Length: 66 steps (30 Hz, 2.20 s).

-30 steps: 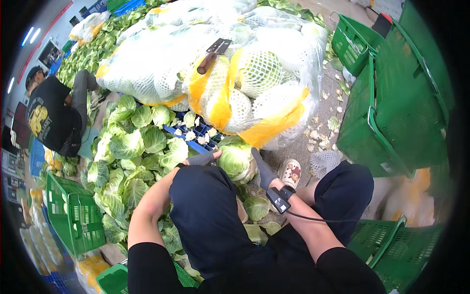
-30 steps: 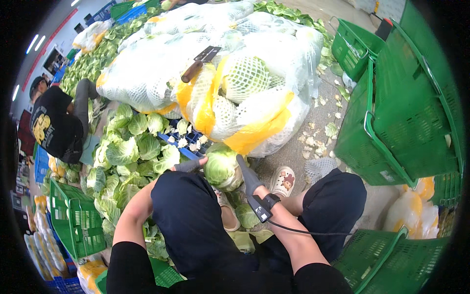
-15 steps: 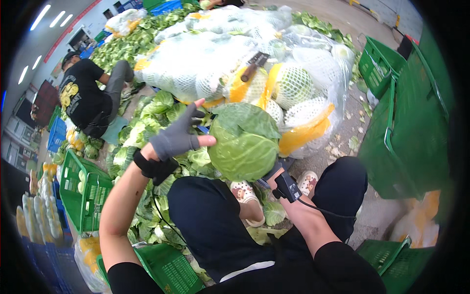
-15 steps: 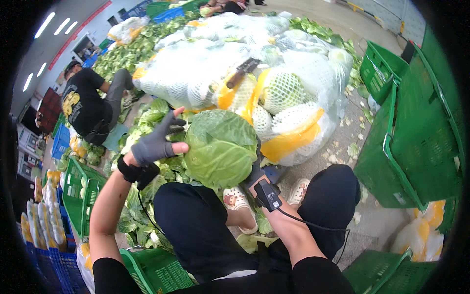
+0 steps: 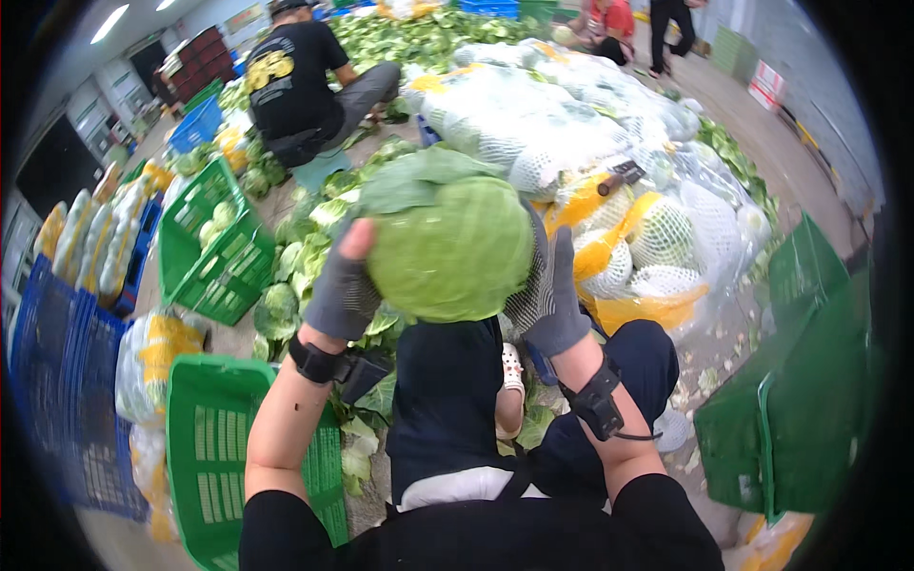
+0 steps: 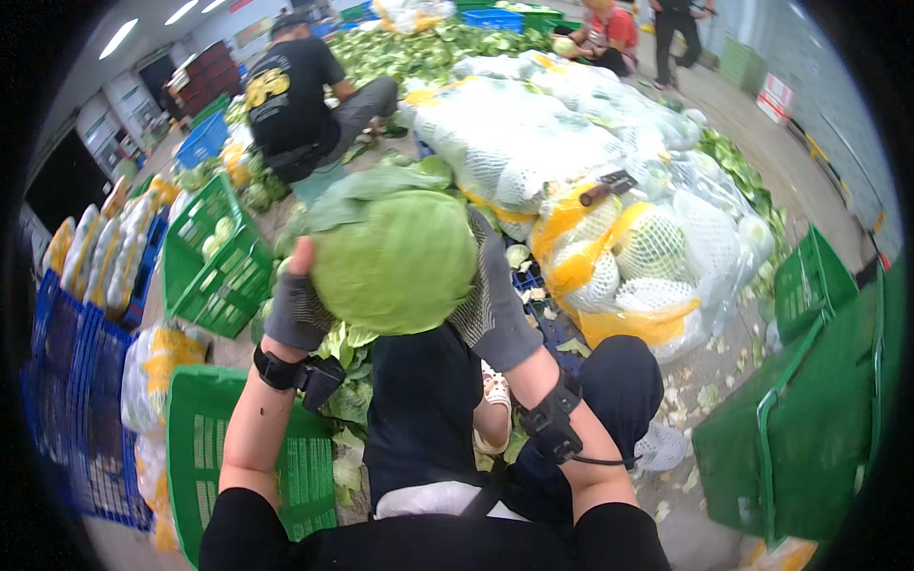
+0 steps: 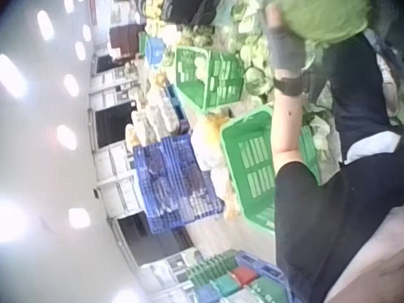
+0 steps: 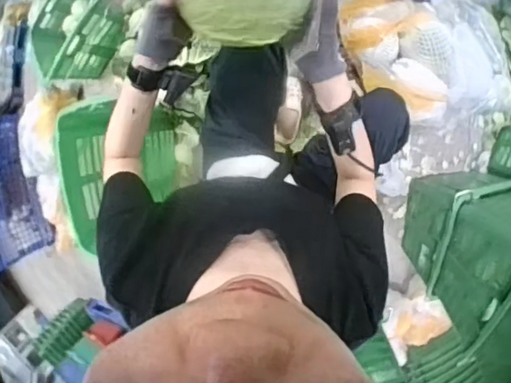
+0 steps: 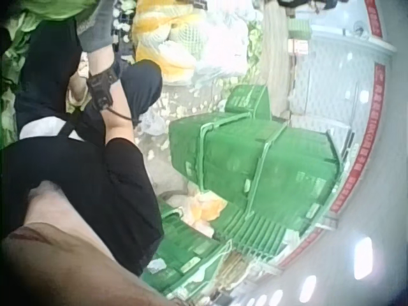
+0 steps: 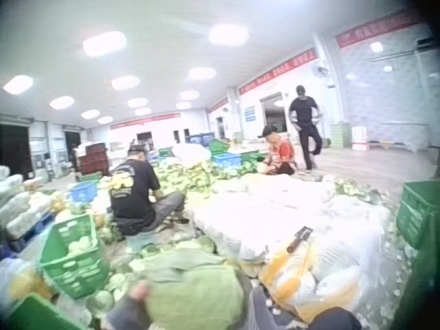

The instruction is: The person removes a cabbage from a mesh bag, peels away the outer leaves by hand, and trims the stem using a knife before placing it into a green crate.

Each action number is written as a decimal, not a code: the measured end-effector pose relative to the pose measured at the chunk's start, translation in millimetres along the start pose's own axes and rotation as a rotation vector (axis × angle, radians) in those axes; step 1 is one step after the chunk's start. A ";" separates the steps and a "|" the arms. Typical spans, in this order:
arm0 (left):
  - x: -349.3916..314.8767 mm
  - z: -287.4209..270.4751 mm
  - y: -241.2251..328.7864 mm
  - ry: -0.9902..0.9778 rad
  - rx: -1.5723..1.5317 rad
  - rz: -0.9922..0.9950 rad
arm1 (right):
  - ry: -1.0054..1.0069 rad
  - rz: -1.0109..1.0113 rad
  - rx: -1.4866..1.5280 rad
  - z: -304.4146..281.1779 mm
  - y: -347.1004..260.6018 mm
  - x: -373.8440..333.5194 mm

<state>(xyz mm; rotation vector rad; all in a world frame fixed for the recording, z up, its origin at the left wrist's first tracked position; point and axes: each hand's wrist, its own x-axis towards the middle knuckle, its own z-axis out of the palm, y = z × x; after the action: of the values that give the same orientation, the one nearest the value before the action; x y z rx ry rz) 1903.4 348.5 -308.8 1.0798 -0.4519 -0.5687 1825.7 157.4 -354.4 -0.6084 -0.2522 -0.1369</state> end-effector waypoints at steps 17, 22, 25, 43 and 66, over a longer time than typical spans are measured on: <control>42.5 112.5 -16.6 -0.043 0.267 -0.074 | 0.235 0.132 0.248 -142.7 -34.6 -84.4; 71.2 104.1 -29.0 -0.198 0.133 -0.154 | 0.262 0.119 0.243 -143.0 -38.9 -78.8; 95.9 77.5 -33.8 -0.240 0.242 -0.201 | 0.286 0.107 0.234 -139.0 -37.8 -78.0; 122.9 -138.4 -198.4 0.072 0.584 -0.085 | 0.294 0.142 0.285 -136.5 82.2 2.5; 53.7 -38.8 -79.4 -0.021 0.228 0.203 | 0.189 0.256 0.070 -118.5 32.1 18.2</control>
<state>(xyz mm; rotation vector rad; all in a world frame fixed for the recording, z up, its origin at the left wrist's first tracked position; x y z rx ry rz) 1951.5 313.1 -393.2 1.2281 -0.6485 -0.3547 1872.5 113.8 -460.7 -0.5488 0.0048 0.0610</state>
